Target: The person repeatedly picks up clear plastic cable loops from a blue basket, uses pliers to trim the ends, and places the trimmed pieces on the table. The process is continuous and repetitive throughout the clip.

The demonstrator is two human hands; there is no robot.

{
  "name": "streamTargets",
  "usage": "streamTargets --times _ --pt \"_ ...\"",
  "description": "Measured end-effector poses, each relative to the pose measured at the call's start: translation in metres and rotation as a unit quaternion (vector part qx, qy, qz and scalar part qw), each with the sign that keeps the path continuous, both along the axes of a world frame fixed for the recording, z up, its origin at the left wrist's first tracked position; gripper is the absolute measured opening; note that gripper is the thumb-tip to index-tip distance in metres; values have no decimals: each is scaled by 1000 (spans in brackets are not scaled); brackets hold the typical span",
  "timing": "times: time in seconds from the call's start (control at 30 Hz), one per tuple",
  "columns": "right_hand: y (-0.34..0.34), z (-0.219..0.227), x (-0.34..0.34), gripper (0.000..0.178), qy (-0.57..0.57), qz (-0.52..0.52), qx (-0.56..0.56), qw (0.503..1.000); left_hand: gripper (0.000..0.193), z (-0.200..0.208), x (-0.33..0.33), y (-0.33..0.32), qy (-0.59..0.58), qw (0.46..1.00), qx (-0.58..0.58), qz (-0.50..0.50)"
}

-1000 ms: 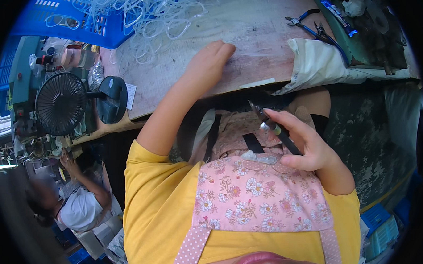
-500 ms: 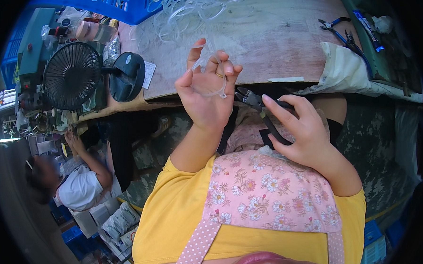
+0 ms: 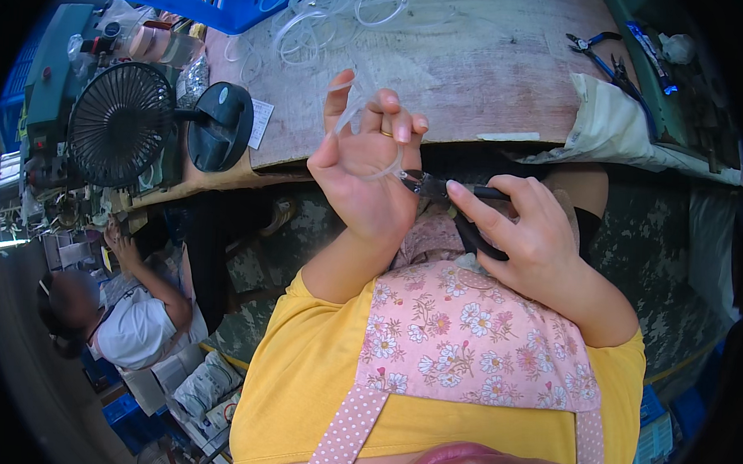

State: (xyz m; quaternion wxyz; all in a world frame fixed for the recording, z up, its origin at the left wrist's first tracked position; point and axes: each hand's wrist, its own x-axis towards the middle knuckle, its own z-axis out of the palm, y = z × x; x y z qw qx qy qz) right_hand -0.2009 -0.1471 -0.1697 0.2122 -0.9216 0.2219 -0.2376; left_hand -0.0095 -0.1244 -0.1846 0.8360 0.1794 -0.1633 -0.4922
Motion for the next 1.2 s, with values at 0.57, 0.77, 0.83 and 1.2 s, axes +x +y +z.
streamTargets --times 0.57,0.77,0.83,1.2 --pt "-4 -7 -5 77 -4 9 1 1000 54 7 -2 3 -13 998 16 -60" --pt "-14 -10 -12 76 14 28 -43 999 52 13 7 1 10 980 72 -185" --pt "-17 -9 -13 73 11 36 -41 998 52 12 8 -2 33 977 85 -191" --pt "-14 -7 -11 69 -10 37 -2 999 56 -1 11 -1 -19 968 76 -240"
